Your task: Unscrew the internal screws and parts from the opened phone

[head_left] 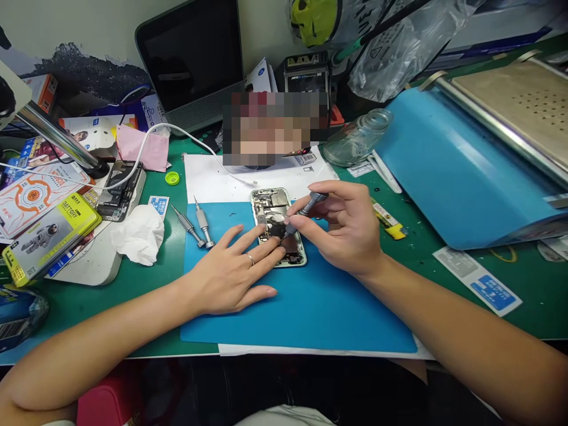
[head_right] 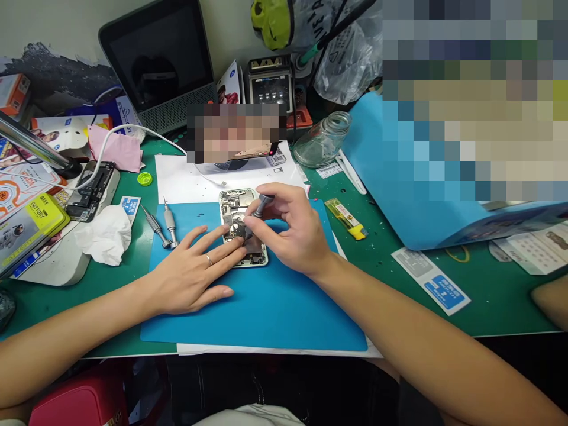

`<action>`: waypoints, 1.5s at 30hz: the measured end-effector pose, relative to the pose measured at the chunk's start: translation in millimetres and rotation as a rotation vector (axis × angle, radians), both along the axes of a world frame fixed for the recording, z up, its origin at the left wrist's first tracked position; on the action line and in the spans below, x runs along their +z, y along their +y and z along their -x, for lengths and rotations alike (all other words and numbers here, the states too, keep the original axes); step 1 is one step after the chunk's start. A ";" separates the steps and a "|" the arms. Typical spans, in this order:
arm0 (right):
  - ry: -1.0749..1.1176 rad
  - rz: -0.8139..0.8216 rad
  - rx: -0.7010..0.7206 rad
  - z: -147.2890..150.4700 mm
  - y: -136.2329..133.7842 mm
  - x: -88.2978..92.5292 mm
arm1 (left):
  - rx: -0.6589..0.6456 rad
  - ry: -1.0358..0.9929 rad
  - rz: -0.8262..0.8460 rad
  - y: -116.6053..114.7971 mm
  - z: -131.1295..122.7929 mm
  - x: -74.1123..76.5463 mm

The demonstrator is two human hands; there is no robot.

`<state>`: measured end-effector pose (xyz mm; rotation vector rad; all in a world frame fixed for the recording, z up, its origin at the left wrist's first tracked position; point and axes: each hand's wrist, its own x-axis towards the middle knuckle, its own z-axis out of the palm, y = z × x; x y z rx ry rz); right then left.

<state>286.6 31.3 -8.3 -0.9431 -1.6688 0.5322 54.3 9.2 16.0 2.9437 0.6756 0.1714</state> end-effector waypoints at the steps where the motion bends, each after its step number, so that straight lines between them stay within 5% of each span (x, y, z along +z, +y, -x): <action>1: -0.010 -0.006 -0.006 -0.2 -0.1 -0.1 | -0.002 0.003 0.000 0.2 -0.2 0.4; 45: -0.022 0.023 -0.017 2.4 1.8 0.4 | -0.039 -0.027 -0.113 4.4 1.1 -2.1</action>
